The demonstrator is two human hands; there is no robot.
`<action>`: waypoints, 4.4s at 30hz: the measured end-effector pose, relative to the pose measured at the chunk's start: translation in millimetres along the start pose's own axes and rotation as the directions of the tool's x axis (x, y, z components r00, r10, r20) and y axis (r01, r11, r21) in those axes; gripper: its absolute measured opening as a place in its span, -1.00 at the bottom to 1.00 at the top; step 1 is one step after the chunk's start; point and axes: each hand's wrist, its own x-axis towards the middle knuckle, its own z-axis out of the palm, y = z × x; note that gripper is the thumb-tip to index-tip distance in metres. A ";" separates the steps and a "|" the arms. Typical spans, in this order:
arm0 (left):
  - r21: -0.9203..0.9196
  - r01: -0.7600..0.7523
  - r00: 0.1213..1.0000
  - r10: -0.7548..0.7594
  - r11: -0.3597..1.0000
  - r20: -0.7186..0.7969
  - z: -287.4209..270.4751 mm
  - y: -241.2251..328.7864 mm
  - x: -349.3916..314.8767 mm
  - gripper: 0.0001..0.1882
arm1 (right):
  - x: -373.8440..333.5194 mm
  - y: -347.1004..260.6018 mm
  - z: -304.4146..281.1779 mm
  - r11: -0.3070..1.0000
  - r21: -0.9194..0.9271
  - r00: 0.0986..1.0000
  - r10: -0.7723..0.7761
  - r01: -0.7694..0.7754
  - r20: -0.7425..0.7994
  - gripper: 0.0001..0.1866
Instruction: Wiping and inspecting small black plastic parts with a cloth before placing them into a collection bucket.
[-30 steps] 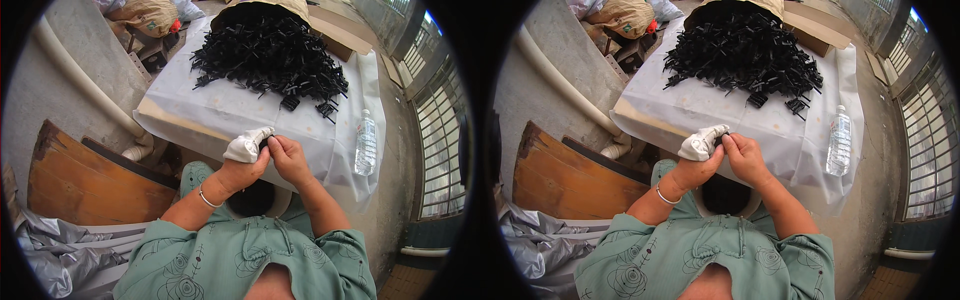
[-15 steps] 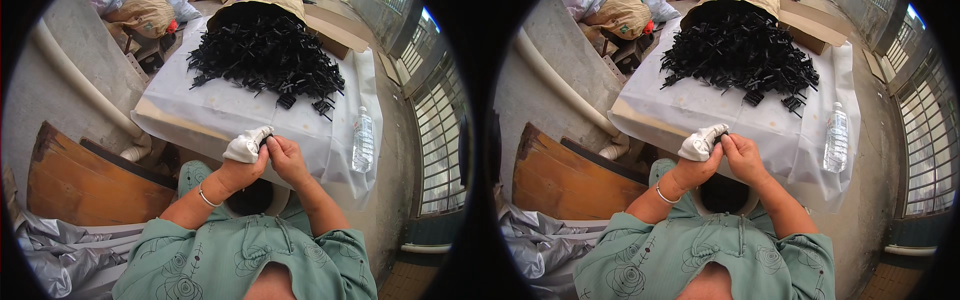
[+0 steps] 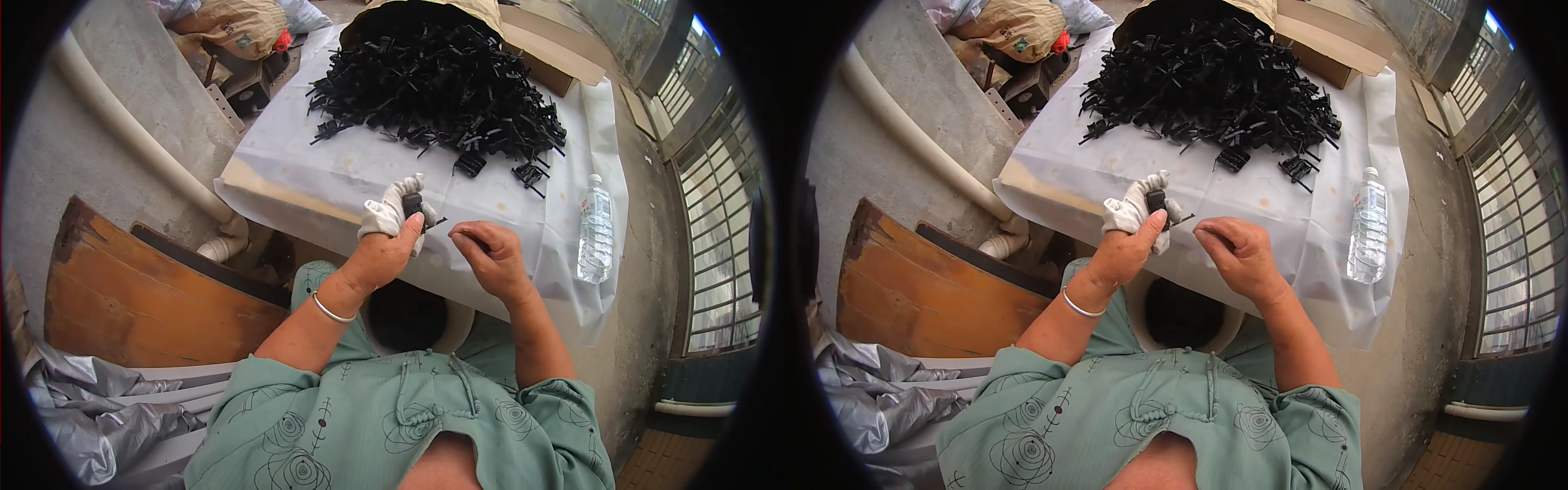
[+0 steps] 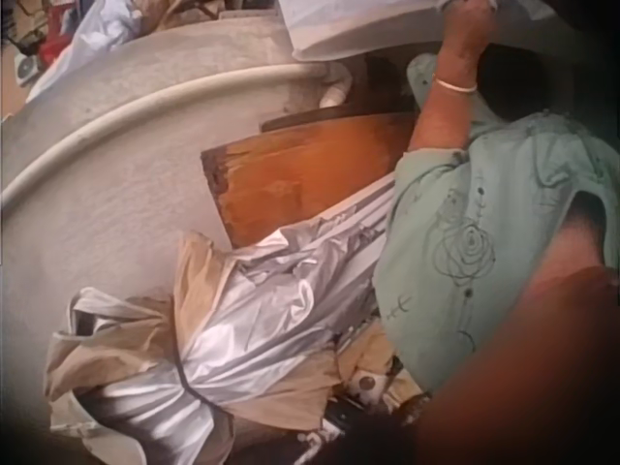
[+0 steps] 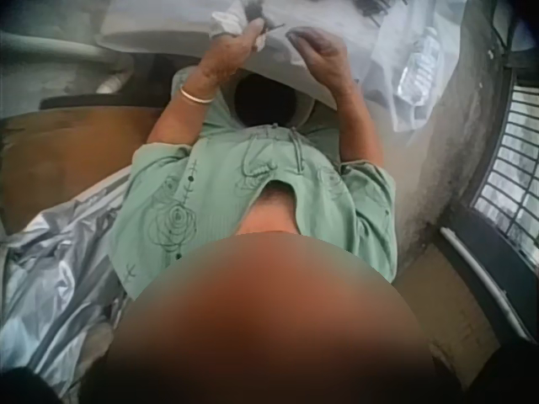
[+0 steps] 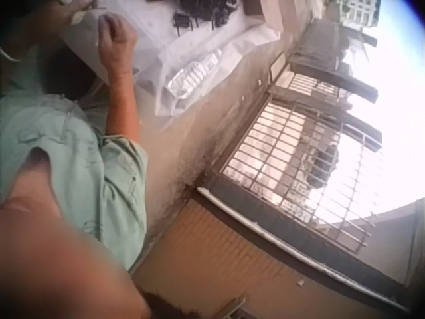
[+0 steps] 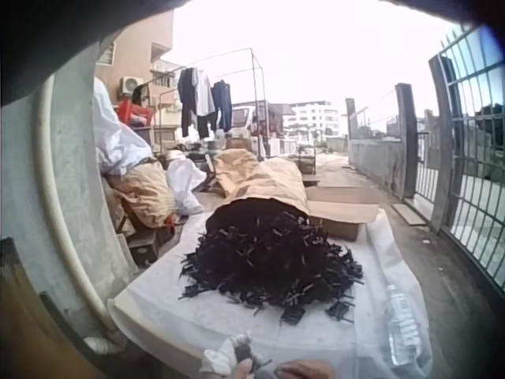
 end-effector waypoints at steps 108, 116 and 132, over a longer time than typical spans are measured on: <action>0.266 -0.200 0.976 0.217 0.943 -0.035 -6.5 -5.4 -7.6 -0.73 | 3.9 -18.9 16.4 0.953 -0.092 0.933 0.300 -0.287 0.200 -0.86; 0.176 0.060 0.991 -0.079 0.982 0.104 -4.8 3.5 -11.1 -0.65 | 6.1 -17.0 7.9 0.992 -0.110 0.994 -0.053 0.063 0.093 -0.94; 0.544 -0.278 0.960 0.213 0.792 0.181 5.9 0.9 -11.6 -0.73 | 1.8 -20.2 19.4 0.939 0.089 0.919 0.301 -0.332 0.256 -0.71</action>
